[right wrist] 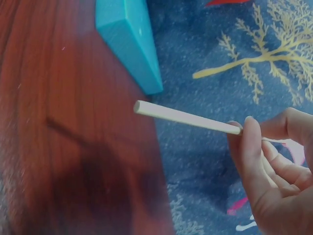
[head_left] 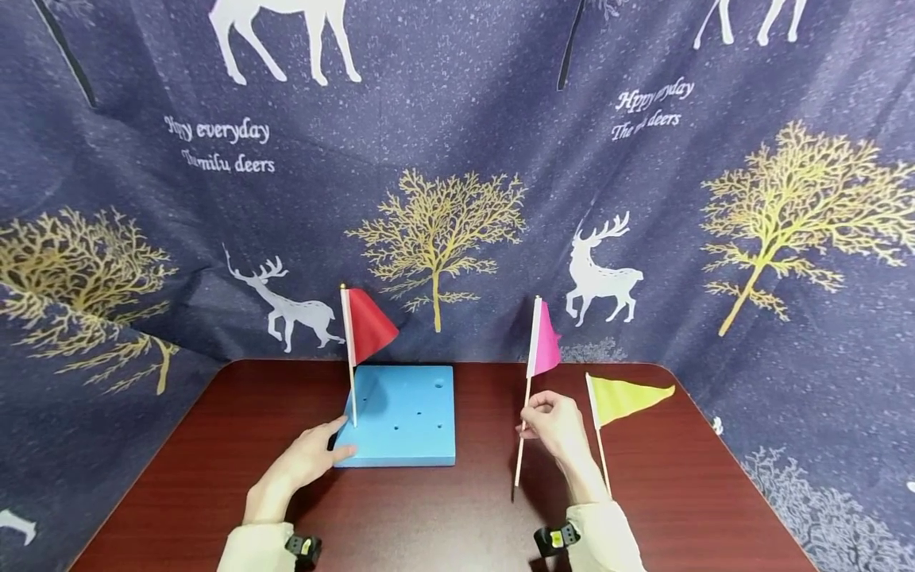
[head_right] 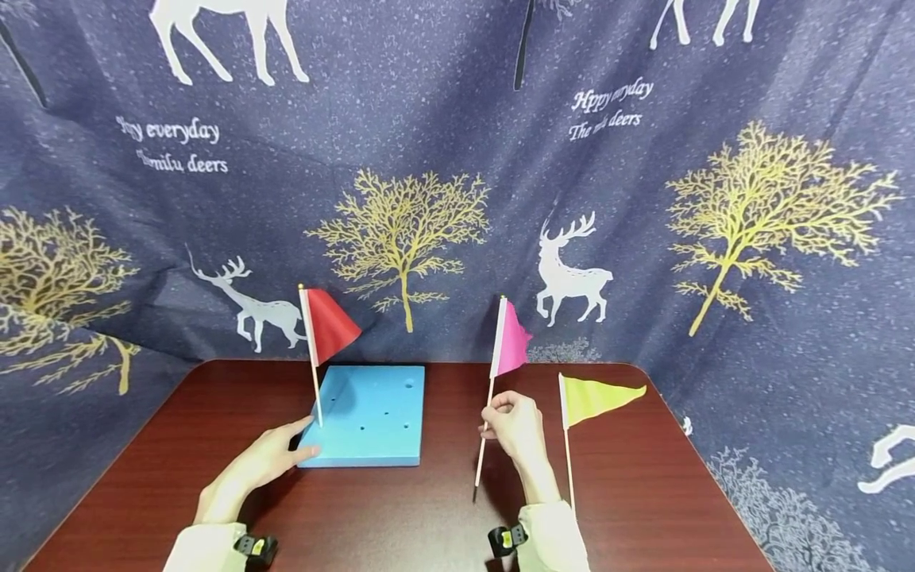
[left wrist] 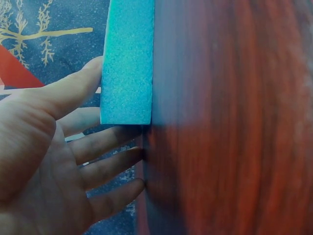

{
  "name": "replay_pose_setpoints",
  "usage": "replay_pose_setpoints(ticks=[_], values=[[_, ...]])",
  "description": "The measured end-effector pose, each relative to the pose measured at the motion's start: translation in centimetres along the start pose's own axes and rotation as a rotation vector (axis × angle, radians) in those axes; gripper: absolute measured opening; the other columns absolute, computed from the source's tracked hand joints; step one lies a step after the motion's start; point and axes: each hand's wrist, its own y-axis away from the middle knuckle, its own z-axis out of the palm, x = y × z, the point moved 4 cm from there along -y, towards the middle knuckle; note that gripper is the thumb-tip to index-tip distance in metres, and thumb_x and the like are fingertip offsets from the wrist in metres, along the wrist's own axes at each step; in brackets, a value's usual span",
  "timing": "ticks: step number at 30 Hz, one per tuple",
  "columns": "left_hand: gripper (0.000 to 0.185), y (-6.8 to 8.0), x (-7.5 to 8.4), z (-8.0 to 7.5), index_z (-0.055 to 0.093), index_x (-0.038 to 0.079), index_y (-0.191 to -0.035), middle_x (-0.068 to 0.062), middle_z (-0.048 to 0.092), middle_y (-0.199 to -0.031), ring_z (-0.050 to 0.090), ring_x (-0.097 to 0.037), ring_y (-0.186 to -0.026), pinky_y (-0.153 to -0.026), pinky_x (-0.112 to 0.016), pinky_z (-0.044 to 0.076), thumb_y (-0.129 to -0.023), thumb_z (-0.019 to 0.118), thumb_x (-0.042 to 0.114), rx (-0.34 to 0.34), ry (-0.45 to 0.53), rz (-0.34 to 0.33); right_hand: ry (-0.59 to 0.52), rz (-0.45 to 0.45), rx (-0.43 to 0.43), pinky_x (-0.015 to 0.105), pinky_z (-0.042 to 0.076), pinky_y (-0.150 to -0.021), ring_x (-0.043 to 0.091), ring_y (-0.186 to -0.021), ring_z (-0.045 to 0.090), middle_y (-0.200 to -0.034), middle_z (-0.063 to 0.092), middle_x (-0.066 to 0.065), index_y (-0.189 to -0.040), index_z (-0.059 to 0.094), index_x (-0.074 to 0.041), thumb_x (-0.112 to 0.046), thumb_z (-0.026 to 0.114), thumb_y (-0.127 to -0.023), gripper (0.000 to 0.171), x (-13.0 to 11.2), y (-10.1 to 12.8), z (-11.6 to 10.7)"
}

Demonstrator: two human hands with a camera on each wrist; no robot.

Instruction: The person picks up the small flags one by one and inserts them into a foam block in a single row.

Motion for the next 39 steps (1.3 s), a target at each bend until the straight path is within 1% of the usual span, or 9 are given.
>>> replay_pose_setpoints(ticks=[2, 9, 15, 20, 25, 28, 32, 35, 39], values=[[0.075, 0.0, 0.0, 0.1, 0.040, -0.007, -0.145, -0.029, 0.044, -0.142, 0.040, -0.045, -0.132, -0.103, -0.060, 0.035, -0.091, 0.069, 0.035, 0.000, 0.002, -0.001, -0.012, -0.015, 0.005, 0.038, 0.058, -0.057, 0.029, -0.061, 0.070, -0.066, 0.065, 0.015, -0.087, 0.062, 0.010, 0.009, 0.061, -0.080, 0.008, -0.4, 0.0, 0.2], [0.076, -0.1, 0.1, 0.1, 0.040, -0.008, -0.144, -0.030, 0.045, -0.142, 0.040, -0.046, -0.131, -0.102, -0.060, 0.035, -0.090, 0.070, 0.037, 0.009, -0.002, 0.005, -0.046, -0.053, 0.023, 0.034, 0.058, -0.059, 0.027, -0.061, 0.070, -0.076, 0.067, 0.026, -0.088, 0.064, 0.008, 0.008, 0.065, -0.081, 0.007, -1.8, -0.1, 1.4], [0.077, -0.1, 0.0, 0.0, 0.041, -0.008, -0.144, -0.029, 0.045, -0.141, 0.041, -0.045, -0.131, -0.102, -0.060, 0.035, -0.090, 0.070, 0.038, 0.014, -0.003, 0.001, -0.022, -0.107, 0.025, 0.034, 0.059, -0.062, 0.021, -0.059, 0.068, -0.070, 0.068, 0.017, -0.088, 0.065, 0.008, 0.006, 0.068, -0.081, 0.008, -2.8, -0.3, 2.7], [0.078, -0.1, 0.0, 0.0, 0.040, -0.007, -0.145, -0.029, 0.045, -0.142, 0.042, -0.044, -0.131, -0.103, -0.060, 0.035, -0.089, 0.070, 0.039, 0.012, 0.000, -0.014, -0.021, -0.135, 0.020, 0.039, 0.059, -0.065, 0.027, -0.063, 0.069, -0.072, 0.069, 0.015, -0.087, 0.067, 0.005, 0.004, 0.070, -0.081, 0.008, -3.4, -0.5, 4.0], [0.077, -0.1, 0.1, 0.0, 0.041, -0.007, -0.145, -0.029, 0.046, -0.141, 0.042, -0.045, -0.130, -0.102, -0.060, 0.036, -0.090, 0.070, 0.039, 0.011, 0.002, -0.009, 0.003, -0.151, 0.011, 0.037, 0.059, -0.066, 0.030, -0.066, 0.070, -0.073, 0.069, 0.011, -0.088, 0.069, 0.004, 0.000, 0.072, -0.081, 0.008, -3.7, -0.7, 5.6], [0.076, -0.1, 0.3, 0.0, 0.041, -0.007, -0.145, -0.029, 0.046, -0.141, 0.042, -0.044, -0.130, -0.102, -0.060, 0.036, -0.090, 0.070, 0.038, 0.009, 0.002, 0.000, 0.026, -0.169, 0.003, 0.036, 0.059, -0.065, 0.028, -0.065, 0.070, -0.072, 0.068, 0.008, -0.088, 0.068, 0.003, -0.001, 0.072, -0.082, 0.008, -3.8, -0.8, 6.6], [0.075, -0.2, 0.4, -0.1, 0.042, -0.008, -0.144, -0.029, 0.046, -0.141, 0.041, -0.044, -0.131, -0.103, -0.059, 0.035, -0.090, 0.070, 0.037, 0.009, -0.001, 0.005, 0.040, -0.204, -0.008, 0.036, 0.059, -0.063, 0.023, -0.063, 0.070, -0.073, 0.069, 0.008, -0.087, 0.068, 0.002, -0.002, 0.072, -0.082, 0.007, -4.3, -1.0, 7.9], [0.076, -0.2, 0.4, -0.1, 0.042, -0.008, -0.144, -0.029, 0.046, -0.141, 0.042, -0.045, -0.130, -0.102, -0.060, 0.036, -0.089, 0.071, 0.037, 0.007, -0.001, -0.004, 0.044, -0.241, -0.010, 0.032, 0.058, -0.062, 0.020, -0.062, 0.069, -0.073, 0.069, 0.008, -0.086, 0.069, 0.000, -0.001, 0.072, -0.082, 0.005, -4.7, -1.1, 9.0], [0.076, -0.2, 0.1, 0.0, 0.041, -0.005, -0.145, -0.027, 0.046, -0.142, 0.042, -0.043, -0.131, -0.102, -0.060, 0.036, -0.090, 0.071, 0.038, 0.000, 0.004, -0.023, 0.112, -0.315, 0.017, 0.026, 0.055, -0.059, 0.012, -0.059, 0.066, -0.072, 0.069, 0.002, -0.084, 0.070, -0.005, -0.003, 0.073, -0.081, 0.004, -5.1, -1.0, 10.3]])
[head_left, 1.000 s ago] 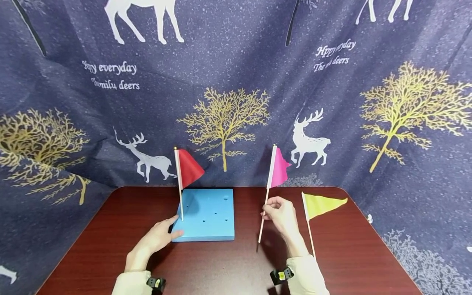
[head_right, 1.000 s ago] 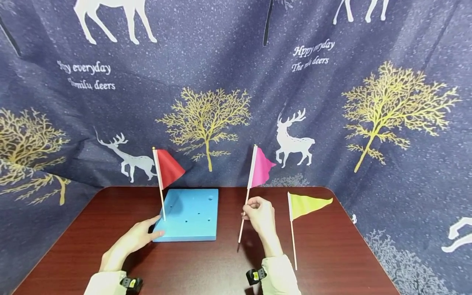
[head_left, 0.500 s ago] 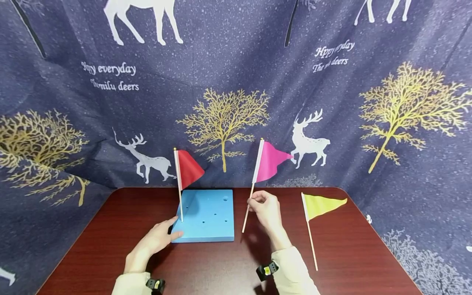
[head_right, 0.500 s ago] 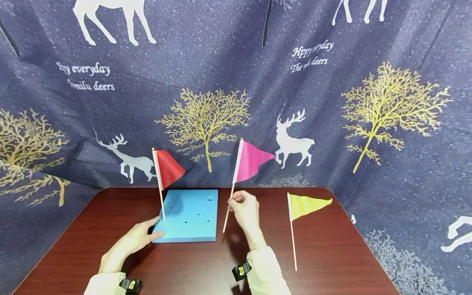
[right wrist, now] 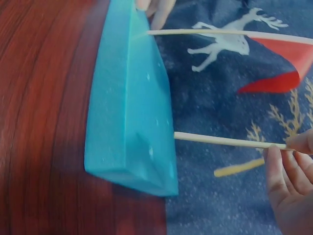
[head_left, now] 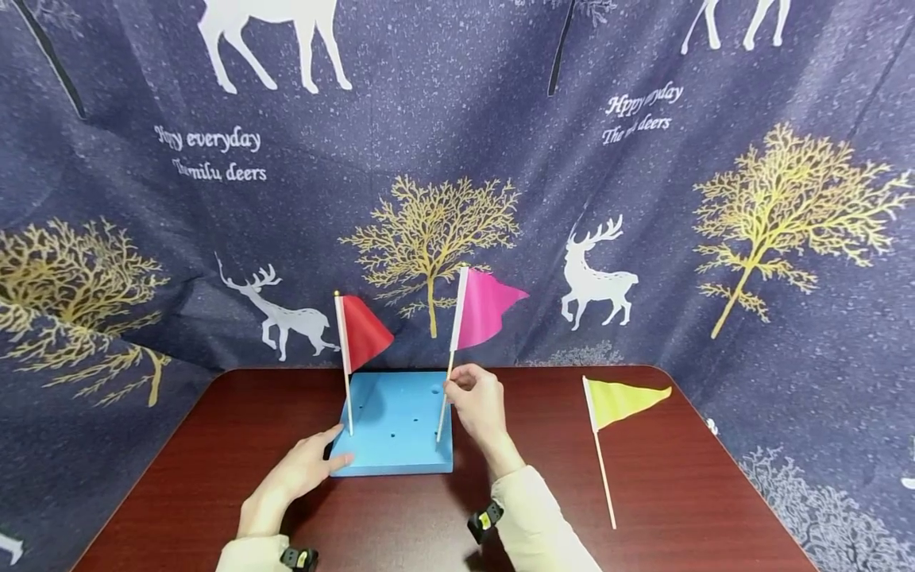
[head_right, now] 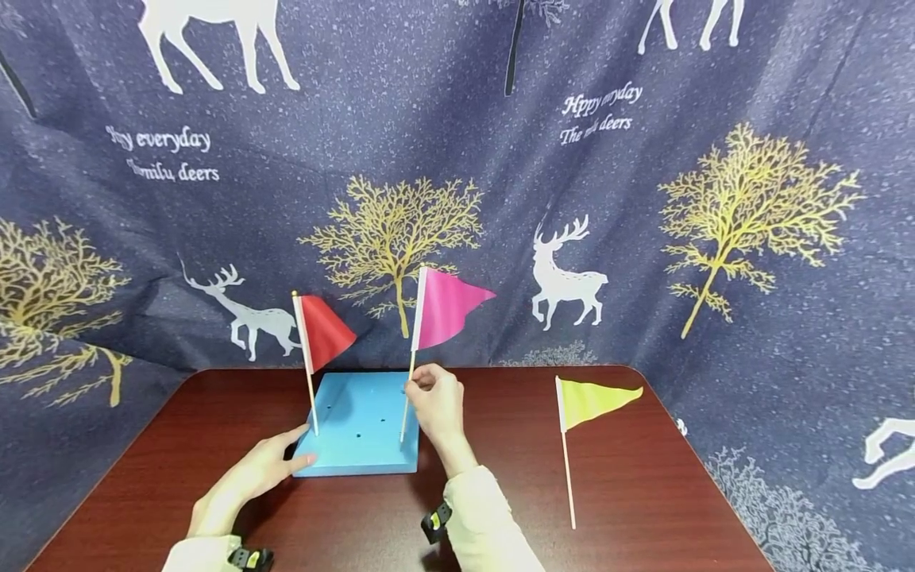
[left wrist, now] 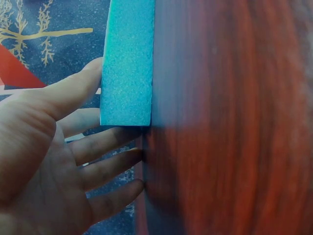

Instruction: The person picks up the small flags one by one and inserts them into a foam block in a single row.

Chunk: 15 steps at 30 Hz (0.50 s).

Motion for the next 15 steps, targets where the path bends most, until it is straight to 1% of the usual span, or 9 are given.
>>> replay_pose_setpoints(ticks=[4, 10, 15], values=[[0.075, 0.2, -0.1, 0.0, 0.042, -0.005, -0.145, -0.027, 0.047, -0.141, 0.043, -0.043, -0.130, -0.102, -0.059, 0.036, -0.089, 0.071, 0.036, 0.003, 0.006, 0.003, 0.051, -0.039, 0.004, 0.026, 0.052, -0.057, 0.007, -0.057, 0.063, -0.071, 0.069, -0.002, -0.083, 0.070, -0.008, -0.004, 0.074, -0.080, 0.006, -0.4, 0.0, 1.5], [0.074, 0.4, 0.1, -0.2, 0.043, -0.006, -0.144, -0.027, 0.049, -0.139, 0.045, -0.042, -0.129, -0.102, -0.059, 0.037, -0.089, 0.072, 0.035, 0.010, 0.002, -0.001, 0.041, -0.009, -0.027, 0.026, 0.053, -0.059, 0.007, -0.058, 0.063, -0.071, 0.068, -0.003, -0.084, 0.070, -0.009, -0.004, 0.072, -0.081, 0.006, -0.6, -0.2, 3.6], [0.072, 0.3, 0.2, -0.1, 0.044, -0.005, -0.144, -0.027, 0.050, -0.139, 0.045, -0.042, -0.129, -0.102, -0.058, 0.037, -0.089, 0.072, 0.033, 0.021, -0.010, 0.018, 0.022, 0.006, -0.029, 0.025, 0.053, -0.059, 0.007, -0.060, 0.062, -0.072, 0.067, -0.003, -0.085, 0.069, -0.009, -0.005, 0.072, -0.083, 0.006, -0.6, -0.4, 5.0]])
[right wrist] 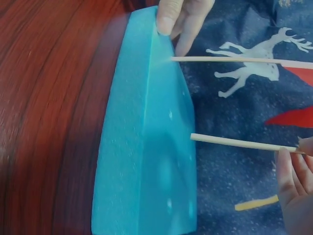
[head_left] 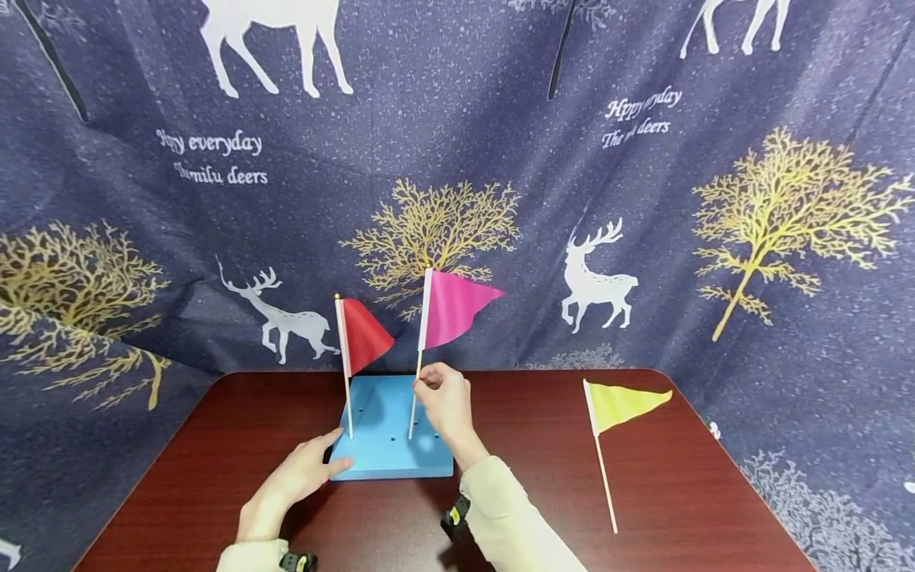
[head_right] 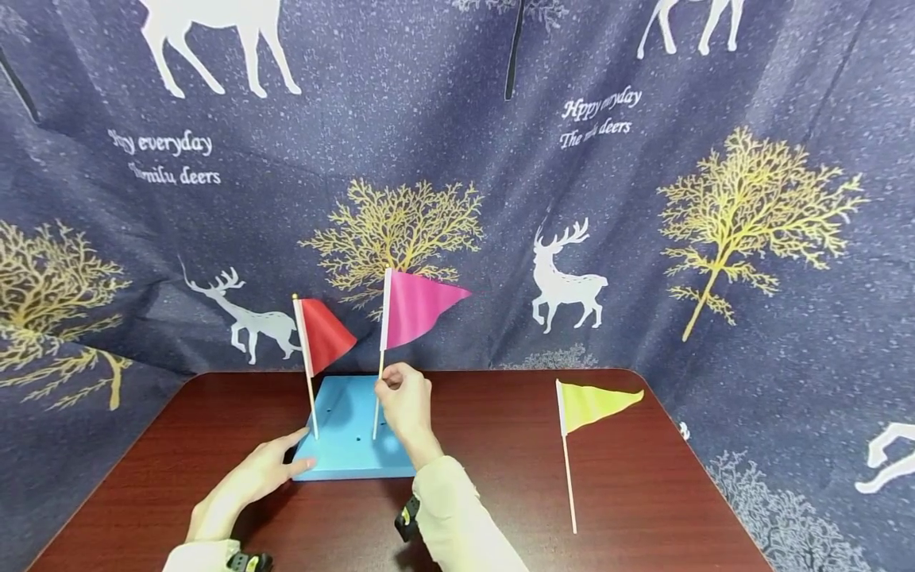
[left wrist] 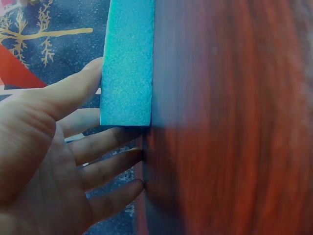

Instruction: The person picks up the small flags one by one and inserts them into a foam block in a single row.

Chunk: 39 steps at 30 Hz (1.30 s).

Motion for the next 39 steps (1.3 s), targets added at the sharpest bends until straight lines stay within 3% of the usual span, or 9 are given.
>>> replay_pose_setpoints(ticks=[13, 22, 32, 39], values=[[0.072, -0.3, -0.1, -0.1, 0.046, -0.005, -0.142, -0.025, 0.052, -0.137, 0.047, -0.042, -0.127, -0.100, -0.057, 0.039, -0.088, 0.073, 0.034, 0.016, -0.007, 0.021, -0.028, 0.035, 0.049, 0.023, 0.052, -0.057, 0.004, -0.056, 0.063, -0.070, 0.066, -0.004, -0.082, 0.068, -0.010, -0.004, 0.074, -0.081, 0.009, 0.8, -0.5, 2.5], [0.073, -0.1, 0.0, 0.0, 0.046, -0.007, -0.141, -0.025, 0.052, -0.137, 0.049, -0.040, -0.126, -0.101, -0.057, 0.039, -0.087, 0.074, 0.035, 0.008, 0.013, 0.003, 0.031, 0.025, 0.039, 0.024, 0.051, -0.061, 0.005, -0.061, 0.059, -0.071, 0.064, -0.007, -0.083, 0.068, -0.012, -0.005, 0.075, -0.082, 0.009, 1.1, 0.2, 3.6], [0.071, -0.1, -0.3, 0.0, 0.049, -0.008, -0.139, -0.026, 0.054, -0.134, 0.051, -0.041, -0.124, -0.100, -0.056, 0.040, -0.086, 0.075, 0.033, 0.037, -0.012, 0.032, 0.067, -0.035, 0.035, 0.024, 0.050, -0.060, 0.006, -0.065, 0.059, -0.070, 0.065, -0.007, -0.083, 0.070, -0.009, -0.006, 0.076, -0.082, 0.006, 0.9, 1.2, 4.6], [0.072, 0.1, -0.2, -0.2, 0.047, -0.008, -0.140, -0.027, 0.052, -0.136, 0.048, -0.042, -0.126, -0.101, -0.057, 0.038, -0.087, 0.073, 0.034, 0.021, -0.002, 0.017, 0.070, -0.011, 0.047, 0.023, 0.051, -0.060, 0.005, -0.064, 0.059, -0.070, 0.065, -0.007, -0.082, 0.071, -0.010, -0.004, 0.076, -0.082, 0.008, 1.3, 1.5, 5.0]])
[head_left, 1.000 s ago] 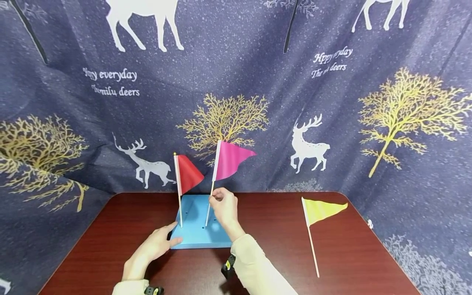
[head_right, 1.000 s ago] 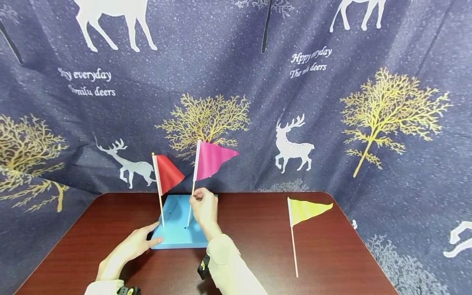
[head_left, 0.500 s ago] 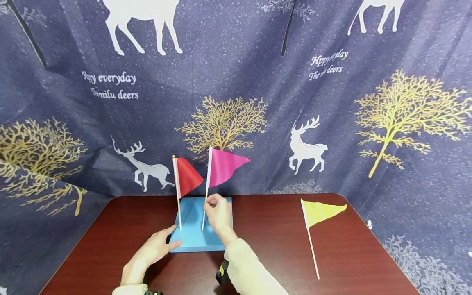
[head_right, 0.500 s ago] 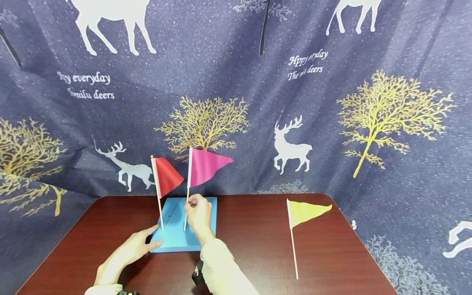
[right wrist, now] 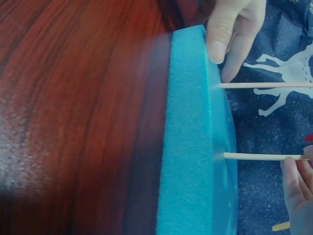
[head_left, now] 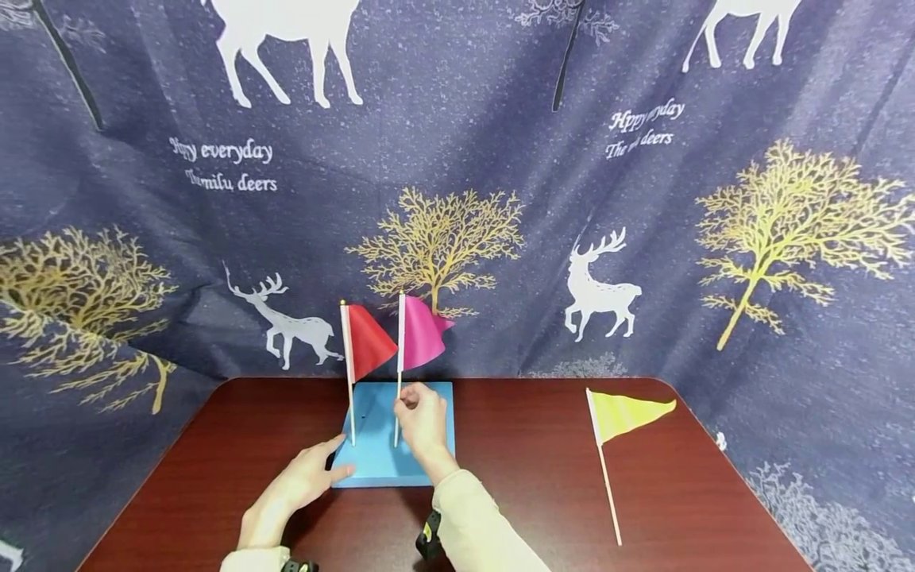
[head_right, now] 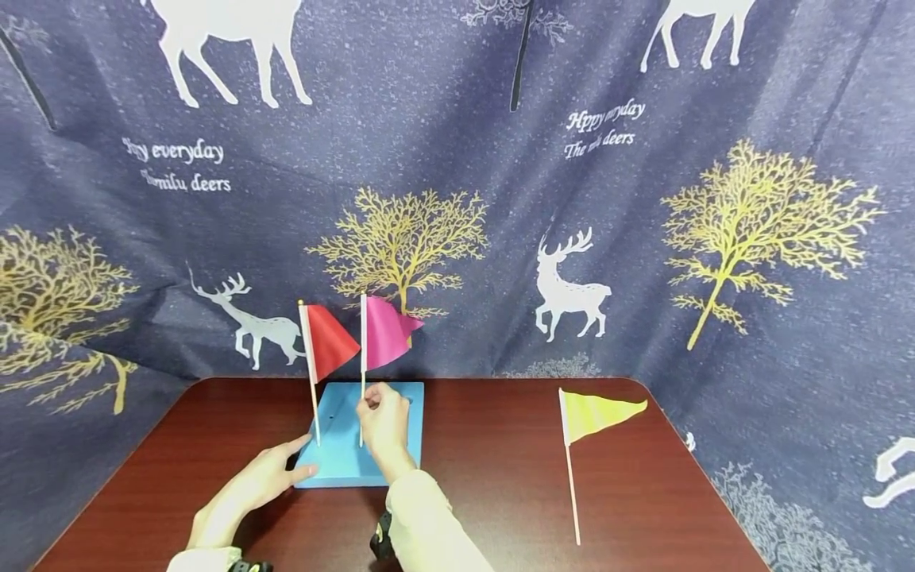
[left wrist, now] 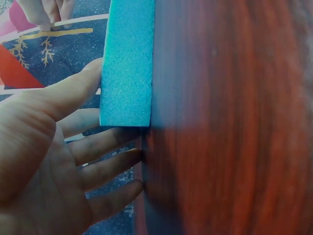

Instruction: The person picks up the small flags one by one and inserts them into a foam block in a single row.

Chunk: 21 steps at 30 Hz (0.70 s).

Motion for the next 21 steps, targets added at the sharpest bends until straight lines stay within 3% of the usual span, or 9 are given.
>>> replay_pose_setpoints(ticks=[21], values=[[0.073, -0.28, -0.11, 0.37, 0.046, -0.006, -0.142, -0.025, 0.053, -0.135, 0.050, -0.040, -0.125, -0.101, -0.057, 0.039, -0.088, 0.073, 0.034, -0.011, 0.004, -0.005, 0.043, 0.017, -0.042, 0.022, 0.049, -0.060, 0.006, -0.064, 0.056, -0.067, 0.062, -0.009, -0.083, 0.070, -0.007, -0.005, 0.074, -0.083, 0.004, 0.55, 0.19, 0.05]])
